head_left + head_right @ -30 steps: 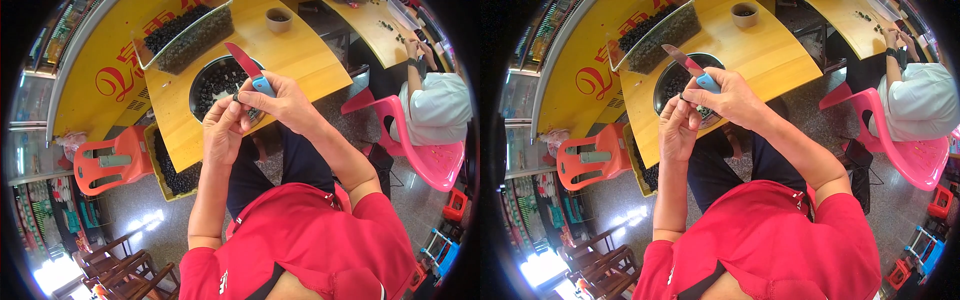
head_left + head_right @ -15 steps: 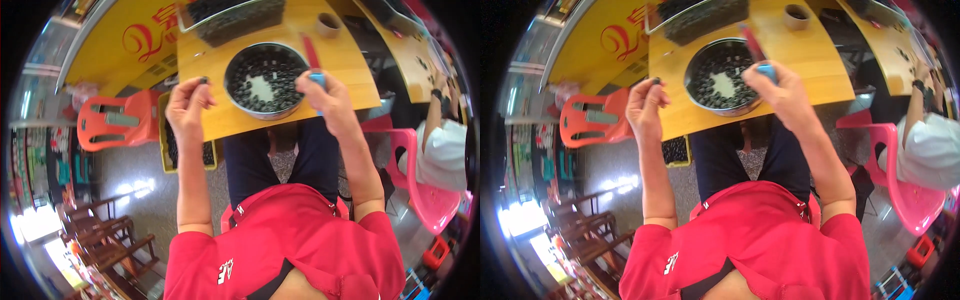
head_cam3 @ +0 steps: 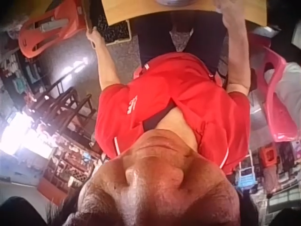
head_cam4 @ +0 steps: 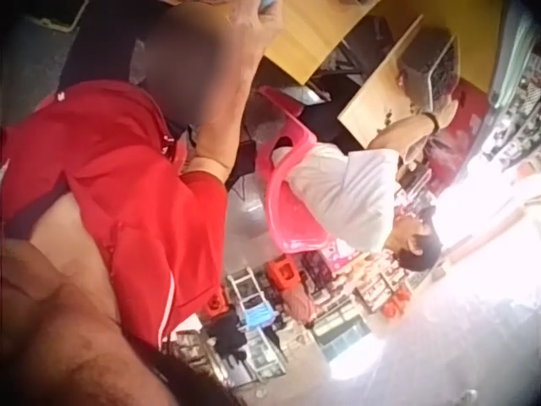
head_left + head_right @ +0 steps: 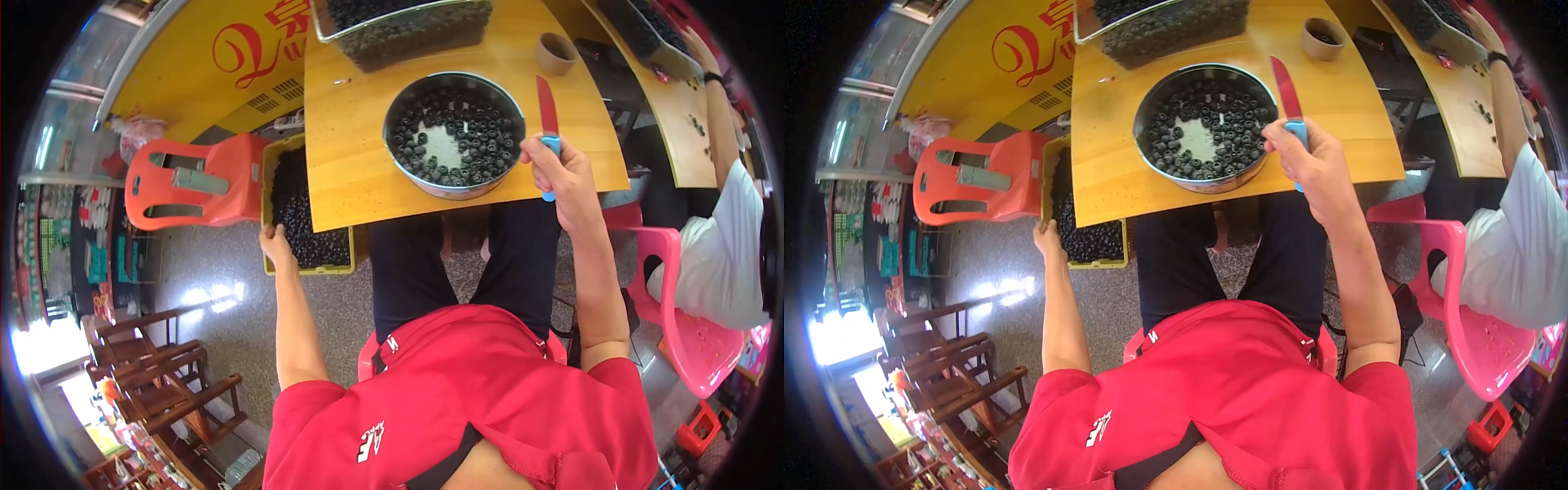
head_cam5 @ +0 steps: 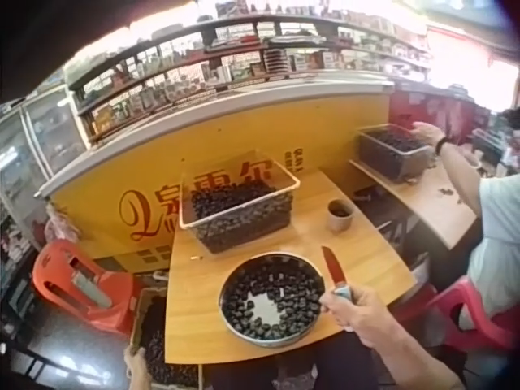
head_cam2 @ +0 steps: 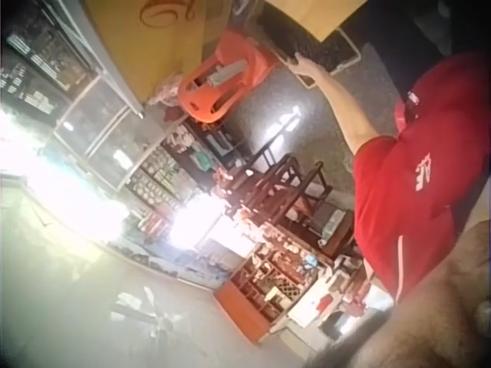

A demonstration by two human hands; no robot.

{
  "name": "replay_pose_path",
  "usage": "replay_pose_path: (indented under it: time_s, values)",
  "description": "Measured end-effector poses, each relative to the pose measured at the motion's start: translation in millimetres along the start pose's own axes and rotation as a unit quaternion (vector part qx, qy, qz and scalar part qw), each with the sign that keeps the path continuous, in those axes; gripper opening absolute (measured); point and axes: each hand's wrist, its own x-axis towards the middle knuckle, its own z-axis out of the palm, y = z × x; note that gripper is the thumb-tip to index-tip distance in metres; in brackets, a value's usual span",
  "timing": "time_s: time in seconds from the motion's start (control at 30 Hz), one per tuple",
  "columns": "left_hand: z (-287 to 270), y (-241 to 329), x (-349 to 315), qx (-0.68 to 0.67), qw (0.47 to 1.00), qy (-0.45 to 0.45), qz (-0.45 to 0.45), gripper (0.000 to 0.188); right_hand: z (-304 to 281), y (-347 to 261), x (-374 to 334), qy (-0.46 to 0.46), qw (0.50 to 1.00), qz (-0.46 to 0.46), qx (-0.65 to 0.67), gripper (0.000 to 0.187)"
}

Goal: Peeling and removing seeds from small black fruits into a bowl using a knife.

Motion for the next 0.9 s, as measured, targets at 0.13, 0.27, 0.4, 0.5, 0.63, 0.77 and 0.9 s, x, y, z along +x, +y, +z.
replay_pose_path:
  time_s: [0.13, 0.27, 0.4, 0.5, 0.63, 0.77, 0.9]
  values:
    - [88, 198, -75, -0.082, 0.976, -0.189, 0.076, 0.027, -19, 1, -6, 0.049, 0.999, 0.003, -0.014, 0.014]
    - [102, 325, -128, -0.117, 0.865, -0.421, 0.248, 0.02, -11, -1, -5, 0.025, 1.0, -0.005, -0.005, 0.015]
    - [145, 375, -158, 0.074, 0.723, -0.512, 0.458, 0.019, -6, -5, -8, 0.014, 1.0, -0.018, -0.003, 0.015]
    - [186, 367, -162, 0.196, 0.641, -0.494, 0.553, 0.014, -6, -9, -12, 0.011, 0.999, -0.029, -0.011, 0.015]
    - [213, 360, -166, 0.366, 0.553, -0.479, 0.575, 0.015, -9, -11, -17, 0.004, 0.999, -0.042, -0.022, 0.015]
    - [212, 361, -173, 0.379, 0.541, -0.487, 0.571, 0.014, -7, -13, -21, 0.018, 0.999, -0.048, -0.01, 0.015]
    - [199, 372, -181, 0.205, 0.629, -0.552, 0.508, 0.016, -7, -7, -17, 0.014, 0.999, -0.049, -0.007, 0.015]
